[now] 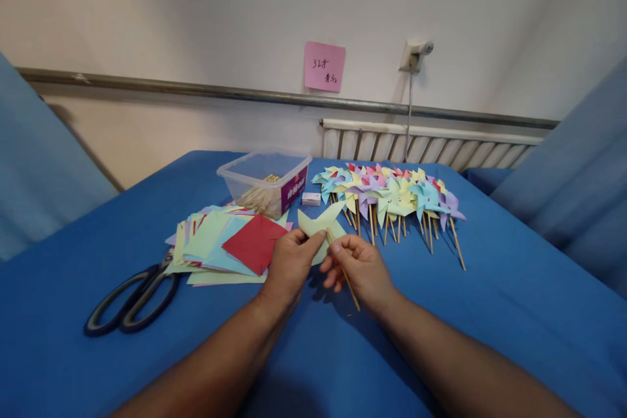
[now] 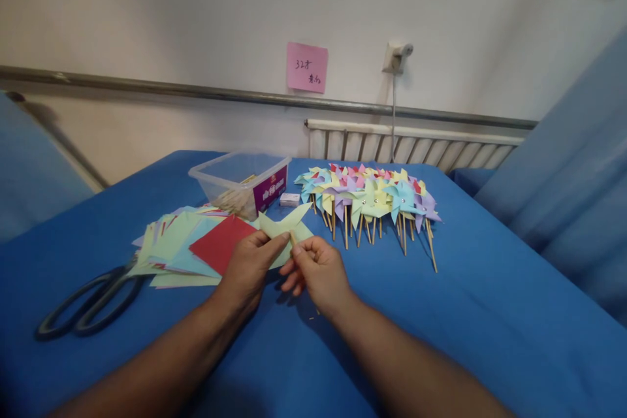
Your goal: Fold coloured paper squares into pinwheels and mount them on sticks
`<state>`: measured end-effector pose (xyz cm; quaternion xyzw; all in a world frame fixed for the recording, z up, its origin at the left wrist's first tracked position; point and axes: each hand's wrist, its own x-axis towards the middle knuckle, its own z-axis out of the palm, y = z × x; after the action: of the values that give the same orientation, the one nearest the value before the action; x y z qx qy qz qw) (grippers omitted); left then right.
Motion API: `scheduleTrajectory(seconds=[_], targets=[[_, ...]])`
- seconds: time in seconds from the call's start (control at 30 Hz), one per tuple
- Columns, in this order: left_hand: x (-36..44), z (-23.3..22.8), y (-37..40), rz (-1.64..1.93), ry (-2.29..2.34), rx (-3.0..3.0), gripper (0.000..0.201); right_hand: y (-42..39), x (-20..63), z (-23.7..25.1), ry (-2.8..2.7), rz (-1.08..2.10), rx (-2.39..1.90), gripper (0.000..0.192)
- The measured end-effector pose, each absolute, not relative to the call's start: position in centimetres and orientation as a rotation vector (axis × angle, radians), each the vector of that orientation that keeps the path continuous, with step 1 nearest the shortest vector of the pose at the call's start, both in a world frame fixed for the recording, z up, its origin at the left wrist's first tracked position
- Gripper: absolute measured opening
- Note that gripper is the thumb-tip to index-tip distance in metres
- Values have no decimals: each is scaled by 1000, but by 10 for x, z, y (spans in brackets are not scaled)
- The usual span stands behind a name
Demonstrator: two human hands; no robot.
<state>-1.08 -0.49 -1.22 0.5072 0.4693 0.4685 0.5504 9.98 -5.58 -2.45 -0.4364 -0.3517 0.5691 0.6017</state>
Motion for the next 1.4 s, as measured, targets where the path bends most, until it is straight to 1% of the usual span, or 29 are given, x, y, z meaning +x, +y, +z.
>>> scheduleTrajectory(seconds=[0.43, 0.77, 1.1, 1.4], targets=[[-8, -9, -11, 1013, 1093, 1221, 28, -55, 101, -25, -795, 1351, -972, 45], [-8, -10, -12, 1027, 1098, 1215, 29, -57, 101, -24, -801, 1345, -973, 44], [-9, -10, -11, 1048, 1126, 1245, 30, -57, 101, -24, -788, 1327, -1028, 47], [-8, -9, -11, 1054, 1136, 1254, 28, -57, 100, -25, -784, 1321, -1034, 48]])
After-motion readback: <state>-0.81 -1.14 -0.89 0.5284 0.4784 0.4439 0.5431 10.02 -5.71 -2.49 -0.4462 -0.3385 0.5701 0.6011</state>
